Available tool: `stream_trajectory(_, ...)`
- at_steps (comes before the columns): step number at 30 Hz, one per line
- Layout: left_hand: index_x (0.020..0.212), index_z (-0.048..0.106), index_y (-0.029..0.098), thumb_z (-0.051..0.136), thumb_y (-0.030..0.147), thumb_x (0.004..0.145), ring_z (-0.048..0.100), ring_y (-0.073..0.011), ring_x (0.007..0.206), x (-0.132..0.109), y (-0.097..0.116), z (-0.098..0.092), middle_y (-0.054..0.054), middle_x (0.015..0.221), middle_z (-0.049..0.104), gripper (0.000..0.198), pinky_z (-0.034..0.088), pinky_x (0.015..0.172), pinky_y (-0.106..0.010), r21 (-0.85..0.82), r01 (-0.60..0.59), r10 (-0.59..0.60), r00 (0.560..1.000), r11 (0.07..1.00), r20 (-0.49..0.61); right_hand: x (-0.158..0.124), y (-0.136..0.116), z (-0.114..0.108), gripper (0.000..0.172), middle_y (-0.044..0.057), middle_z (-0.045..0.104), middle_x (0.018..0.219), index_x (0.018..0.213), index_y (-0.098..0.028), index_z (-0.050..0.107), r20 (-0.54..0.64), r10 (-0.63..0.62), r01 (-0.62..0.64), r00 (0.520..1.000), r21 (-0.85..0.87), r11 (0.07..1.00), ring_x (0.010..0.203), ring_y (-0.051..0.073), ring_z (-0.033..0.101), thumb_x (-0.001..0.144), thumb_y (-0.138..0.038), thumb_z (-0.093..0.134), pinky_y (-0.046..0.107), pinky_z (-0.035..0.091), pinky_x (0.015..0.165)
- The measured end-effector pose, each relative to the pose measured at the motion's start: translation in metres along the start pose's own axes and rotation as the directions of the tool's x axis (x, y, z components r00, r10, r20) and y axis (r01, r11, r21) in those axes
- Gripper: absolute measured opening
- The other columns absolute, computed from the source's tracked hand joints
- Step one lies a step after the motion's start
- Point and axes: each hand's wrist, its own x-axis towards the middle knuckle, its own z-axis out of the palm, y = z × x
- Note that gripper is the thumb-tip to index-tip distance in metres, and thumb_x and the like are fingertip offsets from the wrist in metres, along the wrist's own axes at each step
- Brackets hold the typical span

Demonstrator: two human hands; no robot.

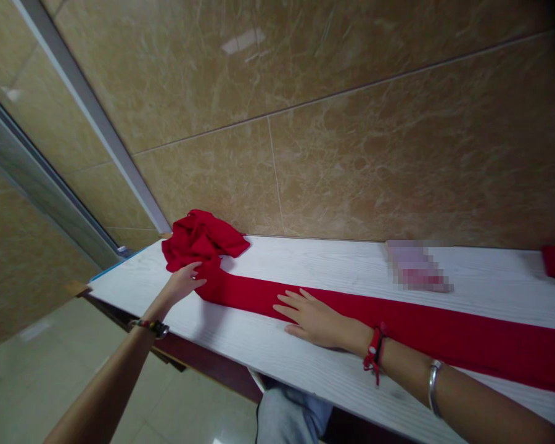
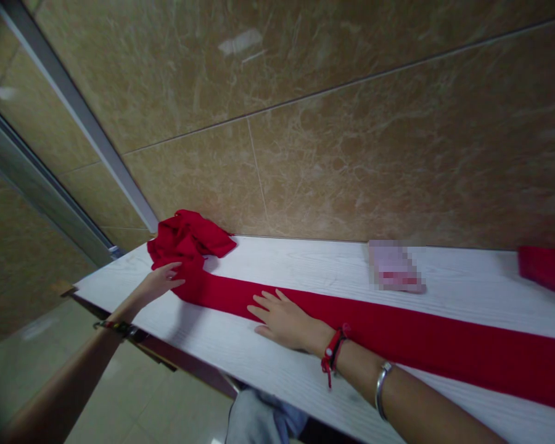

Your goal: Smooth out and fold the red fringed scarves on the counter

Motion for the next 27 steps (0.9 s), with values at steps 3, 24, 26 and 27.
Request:
stream_trajectory(3, 0.103, 0.057, 0.013, 0.064, 0.037, 0.059, 0.060, -0.0199, 0.068, -0.003, 0.029, 0.004, -0.004, 0.073, 0.065, 0.051, 0.047, 0.058, -0.028, 0.007, -0.009, 0.009, 1.000, 1.000, -0.015, 0.003, -0.001, -0.008, 0.040, 0.011, 0.049, 0.126, 0.119, -0.014, 0.051, -0.137, 0.138, -0.095, 0.981, 0.280, 0.955, 0.118, 0.022, 0.040, 0.083, -0.030, 0.046, 0.039, 0.027, 0.101)
stream_trajectory(24, 0.130, 0.025, 0.025, 0.057, 0.020, 0.072, 0.062, -0.0143, 0.082, -0.081, 0.218, 0.140, -0.003, 0.097, 0.054, 0.067, 0.051, 0.075, -0.029, -0.586, -0.231, 0.370, 0.920, 0.776, 0.128, -0.007, 0.039, -0.040, 0.019, -0.003, 0.056, 0.048, 0.059, -0.015, 0.052, 0.109, 0.758, 0.025, 0.643, 0.986, -0.163, 0.044, 0.009, 0.053, 0.075, -0.005, 0.048, 0.021, 0.046, 0.051)
stream_trajectory(26, 0.129, 0.028, 0.023, 0.057, 0.024, 0.073, 0.060, -0.0157, 0.088, -0.084, 0.219, 0.136, -0.004, 0.101, 0.054, 0.063, 0.049, 0.081, -0.031, -0.535, -0.310, 0.416, 0.905, 0.786, 0.085, -0.013, 0.042, -0.045, 0.020, -0.003, 0.055, 0.047, 0.056, -0.015, 0.051, 0.068, 0.771, 0.051, 0.634, 0.990, -0.129, 0.045, 0.008, 0.052, 0.071, -0.001, 0.049, 0.019, 0.045, 0.051)
stream_trajectory(27, 0.127, 0.031, 0.023, 0.055, 0.026, 0.075, 0.059, -0.0163, 0.091, -0.083, 0.218, 0.131, -0.005, 0.101, 0.054, 0.058, 0.047, 0.084, -0.033, -0.484, -0.361, 0.430, 0.902, 0.797, 0.035, -0.019, 0.044, -0.049, 0.020, -0.003, 0.056, 0.048, 0.057, -0.015, 0.053, 0.051, 0.773, 0.063, 0.632, 0.991, -0.117, 0.046, 0.008, 0.052, 0.069, 0.000, 0.050, 0.019, 0.045, 0.053)
